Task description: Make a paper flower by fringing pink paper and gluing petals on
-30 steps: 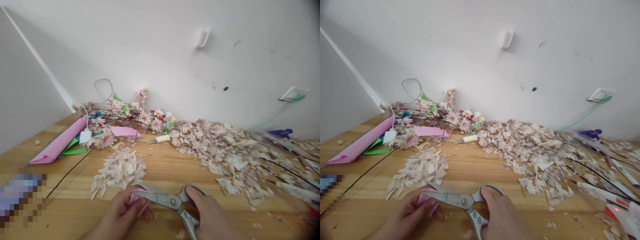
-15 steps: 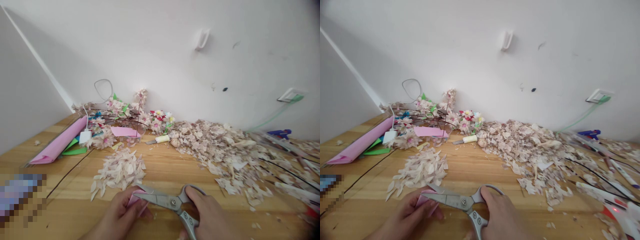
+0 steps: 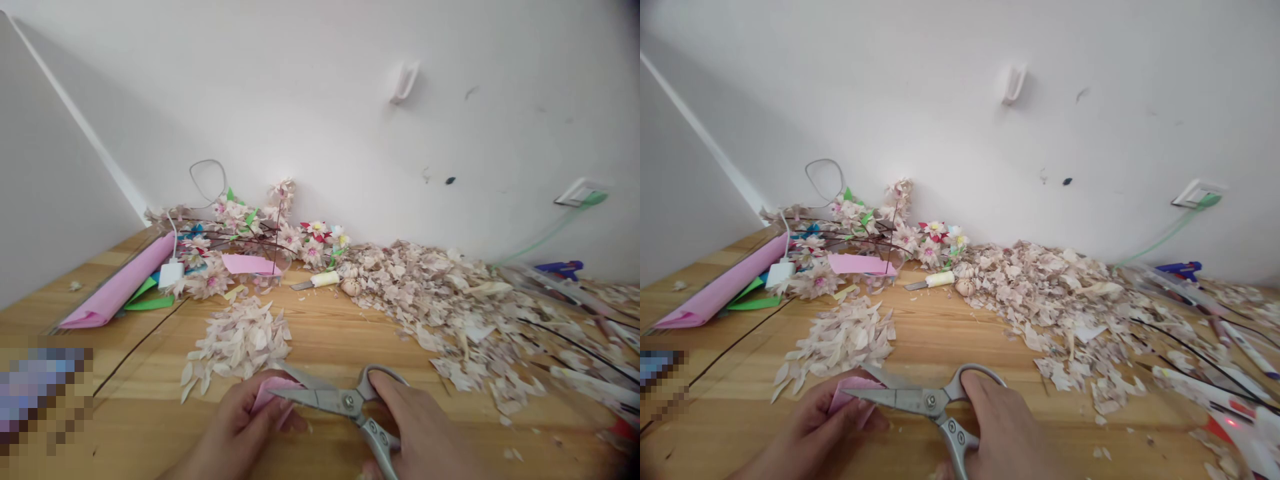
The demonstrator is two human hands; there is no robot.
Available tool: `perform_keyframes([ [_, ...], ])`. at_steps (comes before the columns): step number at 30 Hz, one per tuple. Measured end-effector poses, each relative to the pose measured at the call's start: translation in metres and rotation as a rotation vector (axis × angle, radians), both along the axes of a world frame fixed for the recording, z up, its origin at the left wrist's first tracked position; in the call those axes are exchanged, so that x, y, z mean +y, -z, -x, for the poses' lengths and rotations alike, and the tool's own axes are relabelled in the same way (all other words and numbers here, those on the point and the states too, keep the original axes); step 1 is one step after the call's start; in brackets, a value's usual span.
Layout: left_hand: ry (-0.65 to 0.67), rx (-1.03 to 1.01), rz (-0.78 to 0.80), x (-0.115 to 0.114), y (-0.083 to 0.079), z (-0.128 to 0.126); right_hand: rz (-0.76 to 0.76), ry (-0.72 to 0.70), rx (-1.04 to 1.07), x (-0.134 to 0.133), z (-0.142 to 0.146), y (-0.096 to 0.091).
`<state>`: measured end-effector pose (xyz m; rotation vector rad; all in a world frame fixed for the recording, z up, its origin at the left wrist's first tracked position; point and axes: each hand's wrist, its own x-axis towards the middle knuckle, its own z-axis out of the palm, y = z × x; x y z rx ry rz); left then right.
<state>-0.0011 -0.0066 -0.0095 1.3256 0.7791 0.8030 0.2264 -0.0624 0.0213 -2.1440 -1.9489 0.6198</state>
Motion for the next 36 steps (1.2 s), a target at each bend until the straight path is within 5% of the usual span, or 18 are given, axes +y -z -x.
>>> perform_keyframes([
  [36,-0.025,0.024,0.05,-0.002,0.0007,-0.0014,-0.048,-0.039,0.036,0.0008,-0.0007,0.0033],
])
